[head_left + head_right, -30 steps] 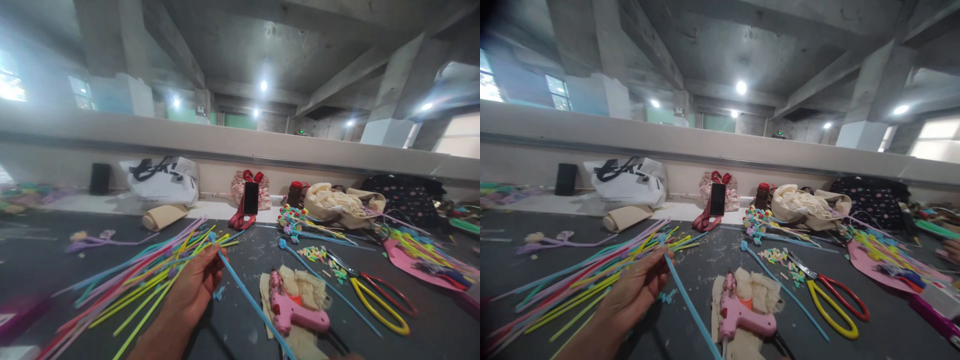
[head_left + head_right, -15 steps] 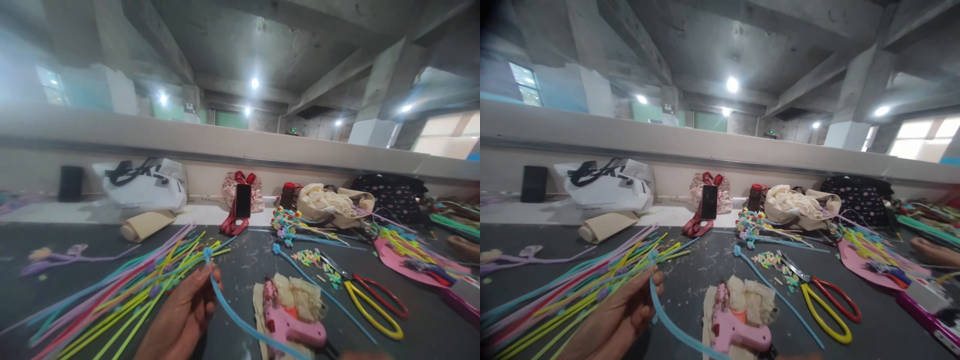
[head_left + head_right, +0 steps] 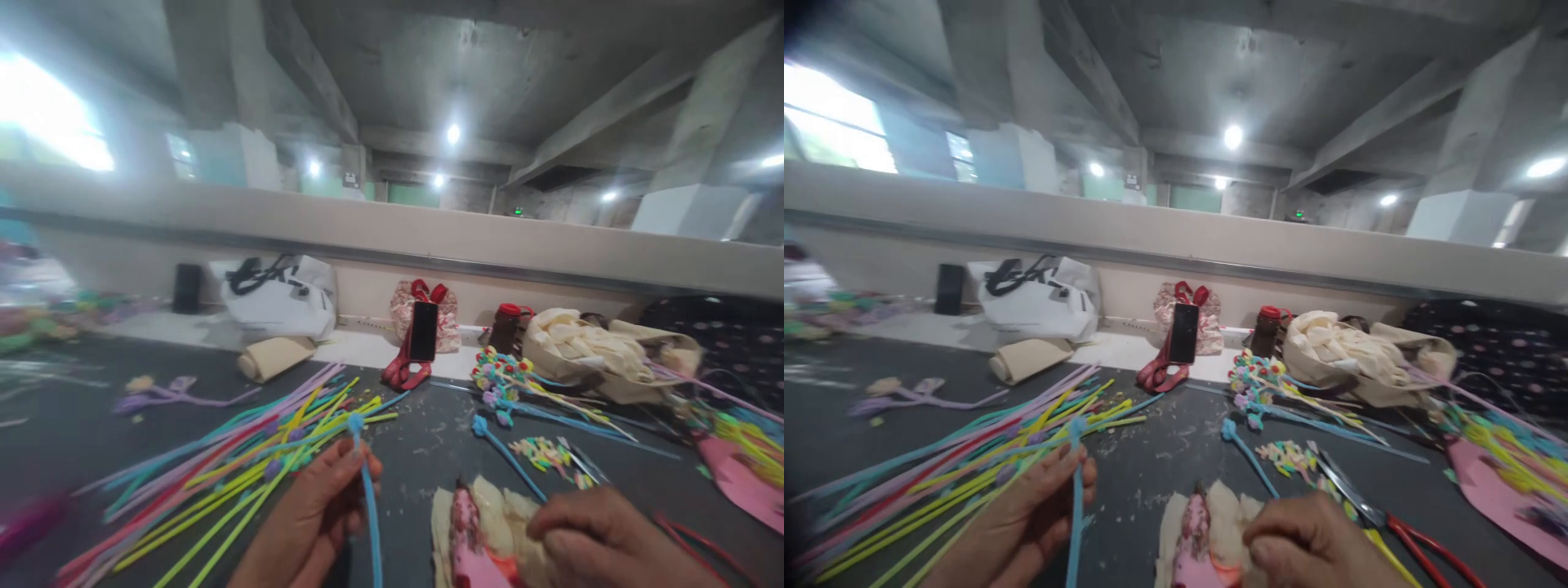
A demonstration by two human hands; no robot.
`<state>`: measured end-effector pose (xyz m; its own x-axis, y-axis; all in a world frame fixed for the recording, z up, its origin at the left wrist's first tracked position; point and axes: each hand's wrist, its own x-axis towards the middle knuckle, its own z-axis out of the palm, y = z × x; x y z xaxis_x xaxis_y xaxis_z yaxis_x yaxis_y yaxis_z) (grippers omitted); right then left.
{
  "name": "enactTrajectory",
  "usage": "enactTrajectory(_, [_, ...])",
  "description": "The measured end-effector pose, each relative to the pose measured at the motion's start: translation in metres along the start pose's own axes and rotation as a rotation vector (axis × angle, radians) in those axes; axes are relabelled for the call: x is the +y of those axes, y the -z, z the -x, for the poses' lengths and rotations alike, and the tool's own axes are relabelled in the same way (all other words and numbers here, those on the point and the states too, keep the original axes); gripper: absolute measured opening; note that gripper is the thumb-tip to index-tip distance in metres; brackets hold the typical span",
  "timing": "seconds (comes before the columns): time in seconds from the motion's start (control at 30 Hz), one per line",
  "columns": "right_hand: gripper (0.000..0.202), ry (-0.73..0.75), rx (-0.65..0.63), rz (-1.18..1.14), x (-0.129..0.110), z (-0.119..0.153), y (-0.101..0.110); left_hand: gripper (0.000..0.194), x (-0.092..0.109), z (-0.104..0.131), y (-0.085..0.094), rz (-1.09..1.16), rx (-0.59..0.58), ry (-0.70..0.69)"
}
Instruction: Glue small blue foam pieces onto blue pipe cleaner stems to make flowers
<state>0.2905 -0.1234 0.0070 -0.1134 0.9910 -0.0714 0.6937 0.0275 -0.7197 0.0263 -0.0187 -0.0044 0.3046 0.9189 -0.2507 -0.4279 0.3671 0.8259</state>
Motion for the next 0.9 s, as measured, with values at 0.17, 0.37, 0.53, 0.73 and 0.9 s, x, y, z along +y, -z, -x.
enactTrajectory(0.17, [0.022, 0.058, -0.151, -0.169, -0.04, -0.057, -0.023, 0.016, -0.004, -0.002, -0.004, 0.096, -0.025, -0.004])
enactTrajectory(0.37, [0.024, 0.137, -0.298, -0.478, -0.062, -0.09, -0.079, 0.019, -0.009, -0.008, 0.004, 0.131, -0.079, -0.002])
enactTrajectory(0.53, [0.034, 0.069, -0.317, -0.588, -0.066, -0.097, -0.097, 0.022, -0.007, -0.008, 0.003, 0.154, -0.136, 0.046])
enactTrajectory(0.73, [0.03, 0.036, -0.256, -0.606, -0.079, -0.079, -0.099, 0.016, -0.004, 0.008, -0.001, 0.108, -0.248, 0.058])
enactTrajectory(0.9, [0.024, 0.027, -0.211, -0.641, -0.084, -0.056, -0.104, 0.017, -0.008, 0.014, -0.004, 0.109, -0.259, 0.07])
